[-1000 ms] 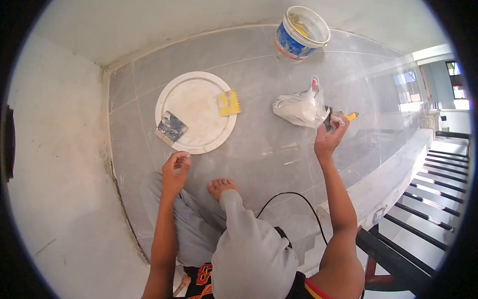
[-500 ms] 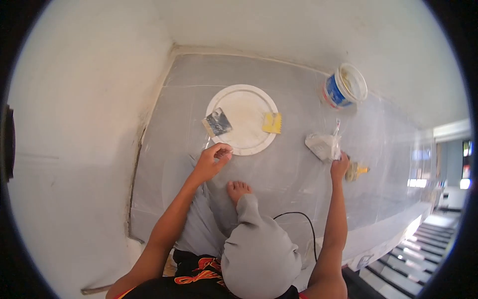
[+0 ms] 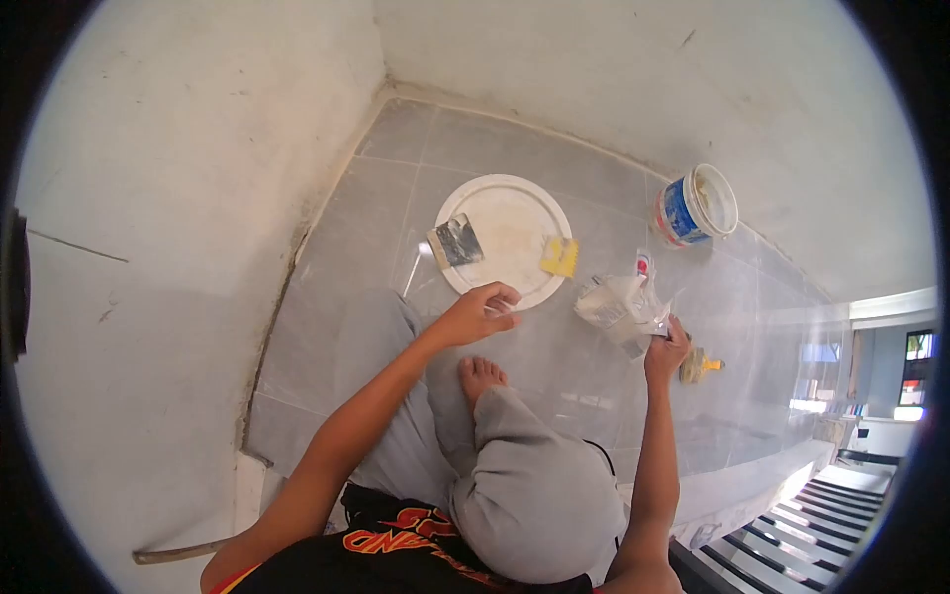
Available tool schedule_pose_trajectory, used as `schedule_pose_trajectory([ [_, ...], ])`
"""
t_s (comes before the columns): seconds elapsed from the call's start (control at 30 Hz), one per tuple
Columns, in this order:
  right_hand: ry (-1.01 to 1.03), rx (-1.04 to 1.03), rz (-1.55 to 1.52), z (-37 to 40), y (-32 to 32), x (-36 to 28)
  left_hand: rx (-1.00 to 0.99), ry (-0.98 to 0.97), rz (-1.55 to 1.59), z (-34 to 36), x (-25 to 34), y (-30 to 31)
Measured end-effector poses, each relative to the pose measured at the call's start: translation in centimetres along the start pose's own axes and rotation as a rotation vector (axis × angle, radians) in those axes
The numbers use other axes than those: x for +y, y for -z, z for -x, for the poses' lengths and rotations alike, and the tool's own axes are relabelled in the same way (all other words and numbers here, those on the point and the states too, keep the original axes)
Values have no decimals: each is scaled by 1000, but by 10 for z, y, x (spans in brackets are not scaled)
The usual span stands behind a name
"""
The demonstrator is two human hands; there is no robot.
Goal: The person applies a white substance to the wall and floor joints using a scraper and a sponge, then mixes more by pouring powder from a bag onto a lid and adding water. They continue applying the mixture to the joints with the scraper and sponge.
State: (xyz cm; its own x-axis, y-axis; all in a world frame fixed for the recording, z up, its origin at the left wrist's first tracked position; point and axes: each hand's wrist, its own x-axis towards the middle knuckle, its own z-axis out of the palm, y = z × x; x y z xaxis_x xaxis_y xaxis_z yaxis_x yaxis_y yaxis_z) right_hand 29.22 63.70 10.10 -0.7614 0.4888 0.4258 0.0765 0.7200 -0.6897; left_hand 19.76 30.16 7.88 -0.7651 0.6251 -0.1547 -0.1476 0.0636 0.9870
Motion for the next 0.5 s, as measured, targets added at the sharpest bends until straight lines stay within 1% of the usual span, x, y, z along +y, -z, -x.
schedule_pose_trajectory([
  [0.07, 166, -13, 63, -1, 7, -13, -19, 23, 41, -6, 3, -8],
  [0.1, 162, -12, 69, -4, 11, -30, -35, 43, 81, -9, 4, -12],
  [0.13, 117, -116, -22, -8, 16, -55, -41, 44, 86, -13, 2, -15],
  [0.17, 71, -219, -112, -11, 19, -78, -82, 48, 197, -17, -3, -18],
  [0.2, 69, -219, -101, -14, 19, -95, -124, 53, 309, -21, -8, -22],
  [0.23, 113, -246, -134, -16, 18, -111, -129, 54, 320, -25, -13, -27],
  [0.27, 157, -275, -166, -18, 15, -121, -180, -24, 365, -28, -19, -32],
  [0.3, 154, -282, -156, -19, 12, -124, -227, -102, 411, -28, -18, -34],
  [0.33, 125, -340, -157, -20, 8, -127, -227, -99, 424, -27, -18, -34],
  [0.37, 94, -400, -157, -21, 4, -128, -200, -113, 346, -25, -19, -33],
  [0.4, 89, -412, -146, -23, -1, -127, -172, -125, 270, -23, -21, -33],
  [0.43, 75, -447, -73, -25, -8, -123, -167, -118, 288, -24, -26, -35],
  [0.47, 62, -485, 0, -26, -15, -120, -171, -84, 399, -25, -32, -37],
  [0.5, 61, -505, 9, -27, -23, -117, -171, -54, 509, -26, -33, -37],
])
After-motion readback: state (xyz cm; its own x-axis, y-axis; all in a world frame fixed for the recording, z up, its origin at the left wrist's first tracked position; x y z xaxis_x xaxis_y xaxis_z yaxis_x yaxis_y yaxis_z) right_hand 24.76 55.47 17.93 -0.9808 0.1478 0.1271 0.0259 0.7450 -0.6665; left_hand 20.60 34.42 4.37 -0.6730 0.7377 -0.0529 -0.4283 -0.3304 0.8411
